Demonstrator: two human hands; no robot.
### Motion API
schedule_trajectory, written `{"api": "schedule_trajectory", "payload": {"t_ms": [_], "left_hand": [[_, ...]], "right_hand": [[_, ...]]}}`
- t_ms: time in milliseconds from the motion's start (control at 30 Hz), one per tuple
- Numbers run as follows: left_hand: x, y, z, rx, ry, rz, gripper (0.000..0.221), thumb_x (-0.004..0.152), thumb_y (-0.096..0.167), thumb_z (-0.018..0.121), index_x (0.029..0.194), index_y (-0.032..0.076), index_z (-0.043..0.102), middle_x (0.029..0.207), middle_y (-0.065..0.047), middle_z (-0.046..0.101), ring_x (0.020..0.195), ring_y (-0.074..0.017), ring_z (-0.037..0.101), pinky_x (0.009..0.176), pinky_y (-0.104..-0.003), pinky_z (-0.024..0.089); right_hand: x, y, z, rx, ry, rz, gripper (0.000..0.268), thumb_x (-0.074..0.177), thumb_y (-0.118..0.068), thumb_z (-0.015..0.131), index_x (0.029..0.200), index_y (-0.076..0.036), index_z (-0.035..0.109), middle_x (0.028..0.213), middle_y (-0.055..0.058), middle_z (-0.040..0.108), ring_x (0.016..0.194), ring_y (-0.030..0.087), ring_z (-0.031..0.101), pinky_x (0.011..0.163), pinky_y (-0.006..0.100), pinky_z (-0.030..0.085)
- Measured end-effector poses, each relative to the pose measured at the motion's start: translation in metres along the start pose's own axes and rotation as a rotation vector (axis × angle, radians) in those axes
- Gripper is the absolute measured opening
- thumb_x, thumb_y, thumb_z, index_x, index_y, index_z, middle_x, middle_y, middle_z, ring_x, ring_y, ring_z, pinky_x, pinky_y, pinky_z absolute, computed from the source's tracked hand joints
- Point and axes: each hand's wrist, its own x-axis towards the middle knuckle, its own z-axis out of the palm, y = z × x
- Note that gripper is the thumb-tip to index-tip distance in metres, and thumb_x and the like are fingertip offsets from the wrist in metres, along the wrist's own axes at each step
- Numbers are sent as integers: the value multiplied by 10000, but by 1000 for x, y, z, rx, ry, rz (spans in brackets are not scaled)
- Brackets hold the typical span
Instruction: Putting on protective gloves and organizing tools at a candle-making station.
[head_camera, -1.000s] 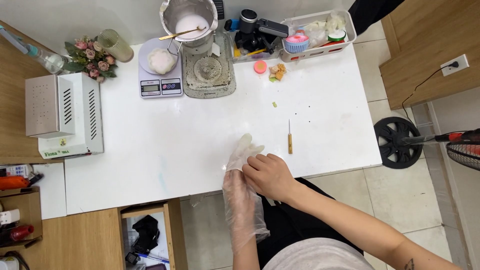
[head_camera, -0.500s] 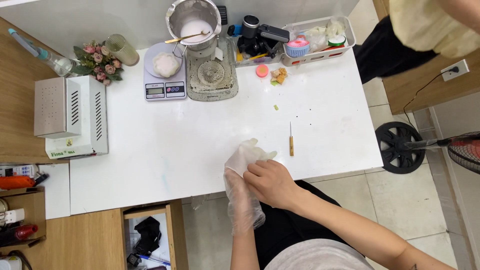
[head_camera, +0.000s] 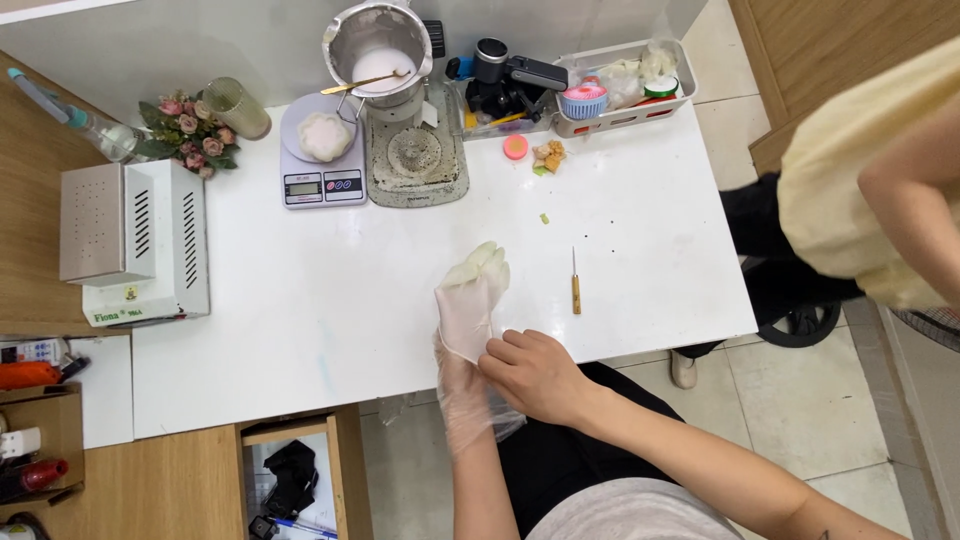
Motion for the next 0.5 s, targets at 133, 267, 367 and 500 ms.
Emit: {"api": "schedule_trajectory", "payload": {"t_ms": [133, 267, 367, 500], "left_hand": [[-11, 31, 63, 150, 103, 140, 598, 987, 468, 556, 1440, 80, 519, 1348, -51, 607, 1196, -146, 594, 974, -263, 522], [27, -32, -34, -10, 6, 131, 724, 931, 514, 627, 1486, 82, 454, 1385, -63, 575, 1247, -204, 576, 1053, -336, 527], [7, 8, 20, 71, 9, 145, 796, 885, 550, 645, 1494, 79, 443, 1401, -84, 574, 1260, -229, 573, 1065, -371, 514], [19, 31, 44, 292, 147, 158, 836, 885, 618, 602, 1472, 42, 452, 1390, -117, 587, 1245, -235, 570, 1044, -377, 503]], "right_hand": [[-2, 7, 11, -62, -50, 1, 179, 805, -119, 743, 870, -92, 577, 841, 38, 560, 762, 225, 589, 636, 371, 474], [2, 7, 18, -60, -29, -19, 192, 792, -116, 748, 880, -82, 581, 844, 37, 561, 757, 218, 587, 627, 363, 470], [2, 5, 18, -53, -9, -6, 189, 797, -111, 751, 875, -89, 580, 841, 40, 557, 760, 219, 581, 639, 361, 471], [11, 4, 21, -59, -2, -4, 198, 789, -112, 753, 864, -87, 572, 839, 38, 556, 760, 223, 579, 640, 358, 466]]}}
